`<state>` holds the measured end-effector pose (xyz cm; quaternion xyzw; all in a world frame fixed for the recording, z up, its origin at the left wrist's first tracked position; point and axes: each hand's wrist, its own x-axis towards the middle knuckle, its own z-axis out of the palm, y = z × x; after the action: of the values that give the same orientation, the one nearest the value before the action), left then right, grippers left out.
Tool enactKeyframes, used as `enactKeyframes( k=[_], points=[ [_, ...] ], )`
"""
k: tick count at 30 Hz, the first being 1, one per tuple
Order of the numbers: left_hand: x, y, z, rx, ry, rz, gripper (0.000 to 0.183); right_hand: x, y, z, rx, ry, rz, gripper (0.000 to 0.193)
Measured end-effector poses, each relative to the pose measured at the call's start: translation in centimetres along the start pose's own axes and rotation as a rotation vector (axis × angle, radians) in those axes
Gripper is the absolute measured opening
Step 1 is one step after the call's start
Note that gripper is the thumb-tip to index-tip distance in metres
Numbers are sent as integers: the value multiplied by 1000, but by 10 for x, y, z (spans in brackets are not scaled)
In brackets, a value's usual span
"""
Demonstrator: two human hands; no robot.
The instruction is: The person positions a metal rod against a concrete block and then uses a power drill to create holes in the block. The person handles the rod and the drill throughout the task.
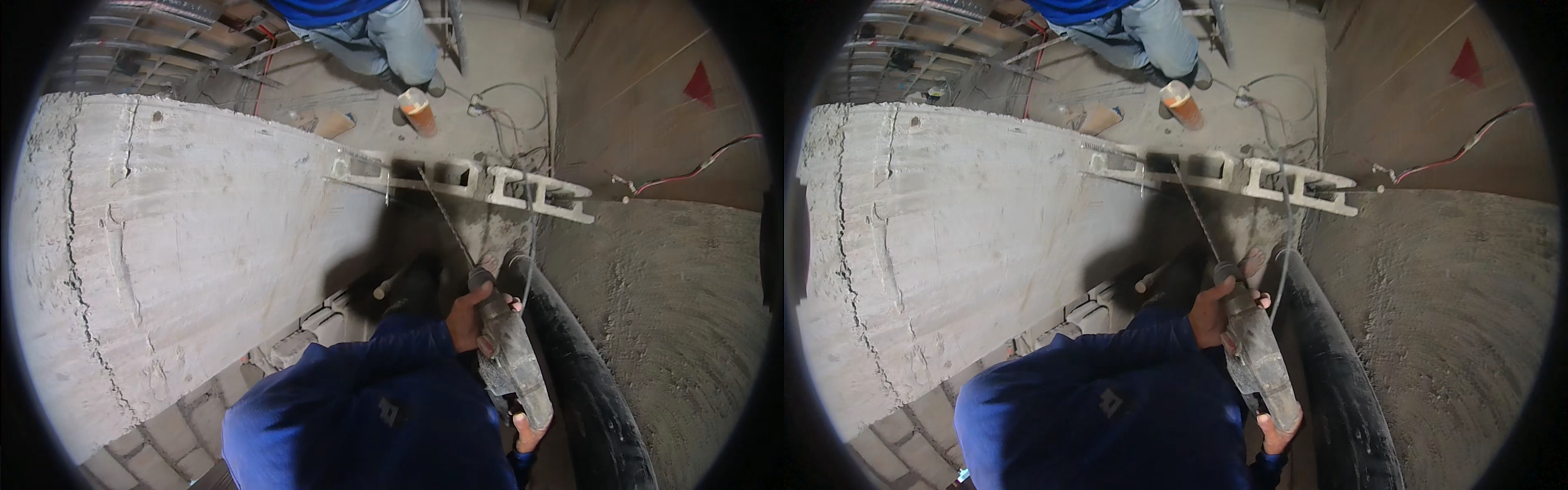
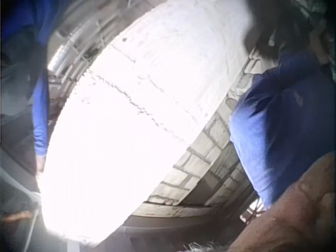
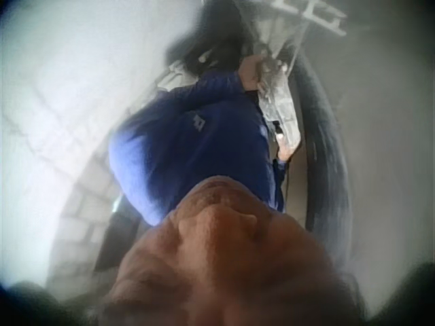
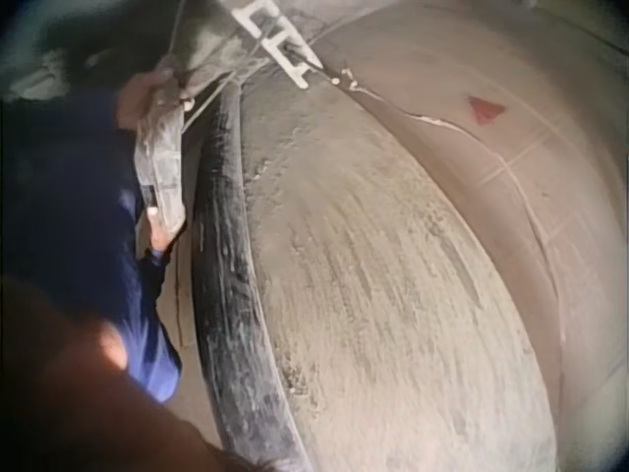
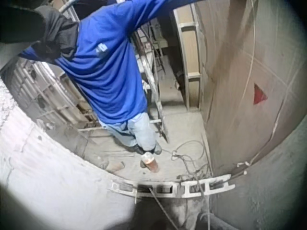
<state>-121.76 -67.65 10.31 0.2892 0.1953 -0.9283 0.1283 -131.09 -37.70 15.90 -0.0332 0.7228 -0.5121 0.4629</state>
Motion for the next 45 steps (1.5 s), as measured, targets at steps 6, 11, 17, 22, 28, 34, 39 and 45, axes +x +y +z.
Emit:
enactKeyframes(
  k=[6,11,17,22,28,34,39,45],
  points=[
    [-13,-5,-31,162,-167,-2,58,-13,-15,-3,-179,-21,-60,85],
    [-23,-5,-55,166,-184,-15,77,13,-62,20,-179,-162,-6,61],
    [-34,21,-79,529,-327,-326,104,9,-72,11,26,-237,138,63],
    [-26,18,-86,542,-275,-354,96,14,-39,4,-29,-199,-7,79],
    [-54,50,-76,614,-110,-221,80,62,-52,42,-7,-273,-20,53],
    [-25,73,-82,738,-196,0,55,124,-67,81,50,-224,-72,75],
    [-7,88,-59,624,-174,-37,31,154,-64,87,-56,-187,-151,74],
    [21,104,-53,435,-149,-80,37,215,-61,73,16,-170,81,50]
  ],
)
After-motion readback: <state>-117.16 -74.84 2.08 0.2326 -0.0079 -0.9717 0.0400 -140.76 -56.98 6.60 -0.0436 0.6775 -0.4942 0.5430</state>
